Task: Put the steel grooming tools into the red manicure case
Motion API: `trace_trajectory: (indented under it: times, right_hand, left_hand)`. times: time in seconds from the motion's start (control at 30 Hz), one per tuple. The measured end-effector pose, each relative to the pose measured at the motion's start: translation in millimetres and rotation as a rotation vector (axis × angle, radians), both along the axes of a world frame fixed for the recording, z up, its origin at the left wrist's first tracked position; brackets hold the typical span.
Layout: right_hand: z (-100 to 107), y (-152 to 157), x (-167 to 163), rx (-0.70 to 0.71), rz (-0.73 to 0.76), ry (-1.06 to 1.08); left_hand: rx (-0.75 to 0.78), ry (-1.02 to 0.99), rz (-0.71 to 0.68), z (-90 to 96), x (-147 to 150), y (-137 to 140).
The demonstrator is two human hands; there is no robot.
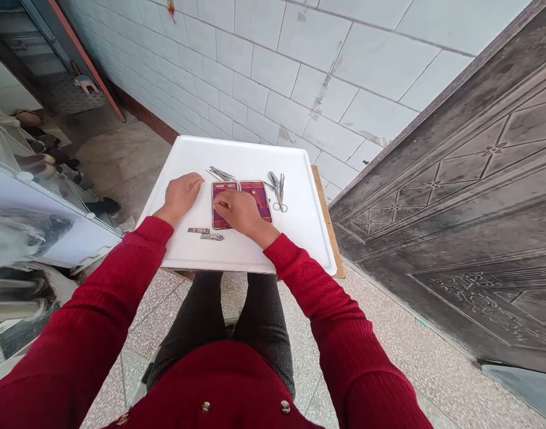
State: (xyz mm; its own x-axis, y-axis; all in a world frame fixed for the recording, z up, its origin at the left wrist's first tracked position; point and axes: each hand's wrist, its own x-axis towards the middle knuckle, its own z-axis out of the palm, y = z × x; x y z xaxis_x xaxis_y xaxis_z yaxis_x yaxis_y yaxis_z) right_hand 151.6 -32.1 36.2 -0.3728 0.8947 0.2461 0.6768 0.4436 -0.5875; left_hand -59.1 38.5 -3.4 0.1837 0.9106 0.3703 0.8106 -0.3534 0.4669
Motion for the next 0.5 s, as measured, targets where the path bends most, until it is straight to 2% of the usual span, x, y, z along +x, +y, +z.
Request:
trace_trajectory:
  times: [0.17, 0.27, 0.5]
  right_hand:
    - [-13.0, 26.1, 12.9, -0.015, -0.192, 0.142]
    - [-25.0, 31.0, 24.5, -0.008, -0.277, 0.113]
    - [-29.0, 32.0, 26.8, 0.016, -0.246, -0.027]
  left_hand:
    - [0.032, 0.055, 0.023, -3.2, -3.1, 1.8]
    - [0.036, 0.069, -0.005, -3.2, -3.5, 0.7]
    - [0.032, 0.081, -0.063, -3.7, -0.5, -0.1]
